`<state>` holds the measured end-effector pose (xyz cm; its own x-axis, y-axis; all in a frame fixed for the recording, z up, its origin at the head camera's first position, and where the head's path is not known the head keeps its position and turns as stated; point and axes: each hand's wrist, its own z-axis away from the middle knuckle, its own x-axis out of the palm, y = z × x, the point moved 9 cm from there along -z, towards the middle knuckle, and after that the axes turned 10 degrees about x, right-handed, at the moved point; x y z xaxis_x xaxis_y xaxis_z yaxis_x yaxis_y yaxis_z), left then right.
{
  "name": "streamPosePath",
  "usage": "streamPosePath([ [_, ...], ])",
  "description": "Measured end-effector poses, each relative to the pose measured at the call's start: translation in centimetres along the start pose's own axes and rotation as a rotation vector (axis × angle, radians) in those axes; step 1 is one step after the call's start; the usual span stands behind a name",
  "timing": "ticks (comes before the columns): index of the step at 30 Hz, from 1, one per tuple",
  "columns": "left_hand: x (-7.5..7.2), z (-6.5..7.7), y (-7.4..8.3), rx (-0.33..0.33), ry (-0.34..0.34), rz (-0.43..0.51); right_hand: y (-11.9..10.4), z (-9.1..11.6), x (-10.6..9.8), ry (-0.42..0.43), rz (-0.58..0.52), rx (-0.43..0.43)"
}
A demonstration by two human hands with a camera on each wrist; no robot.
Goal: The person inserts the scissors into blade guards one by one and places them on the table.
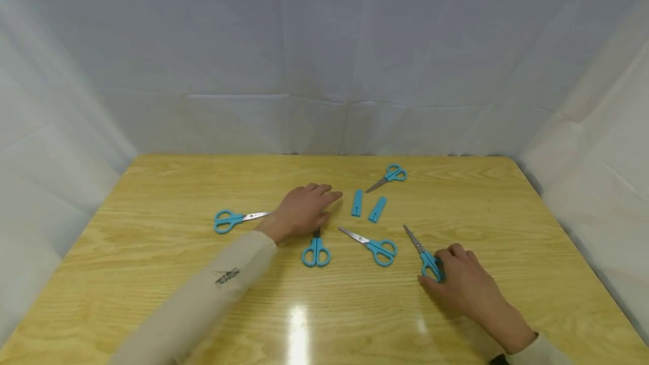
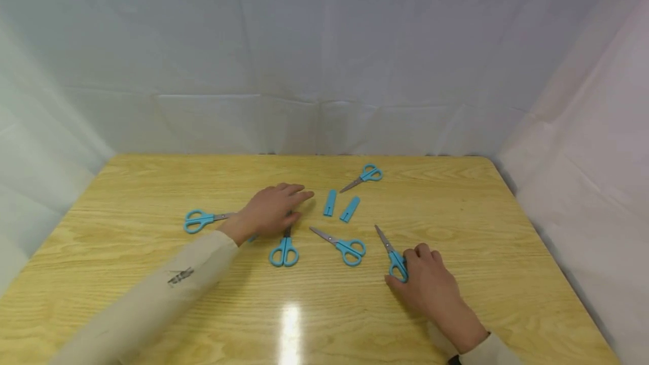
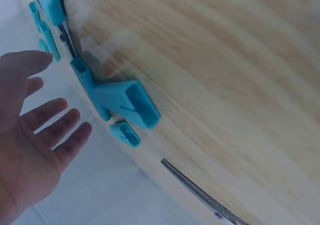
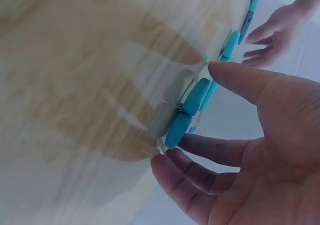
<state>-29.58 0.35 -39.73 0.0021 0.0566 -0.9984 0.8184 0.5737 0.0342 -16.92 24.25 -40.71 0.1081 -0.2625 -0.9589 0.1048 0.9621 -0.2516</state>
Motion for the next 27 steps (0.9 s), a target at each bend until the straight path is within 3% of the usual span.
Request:
streamPosePath([
  [12,1.0,-2.8,2.0,0.029,-0.074,0.022,-0.4,0.4,-0.2,0.012,0.034,-0.007],
  [21,1.3,-4.9,3.4,0.031,-0.107,-0.074,-0.2,0.0,-0.4,-0.024,0.039,-0.002],
  [27,1.4,-5.4,3.5,0.035,-0.155,-0.136,-0.2,-0.2,-0.5,-0.042,0.044,-0.005],
])
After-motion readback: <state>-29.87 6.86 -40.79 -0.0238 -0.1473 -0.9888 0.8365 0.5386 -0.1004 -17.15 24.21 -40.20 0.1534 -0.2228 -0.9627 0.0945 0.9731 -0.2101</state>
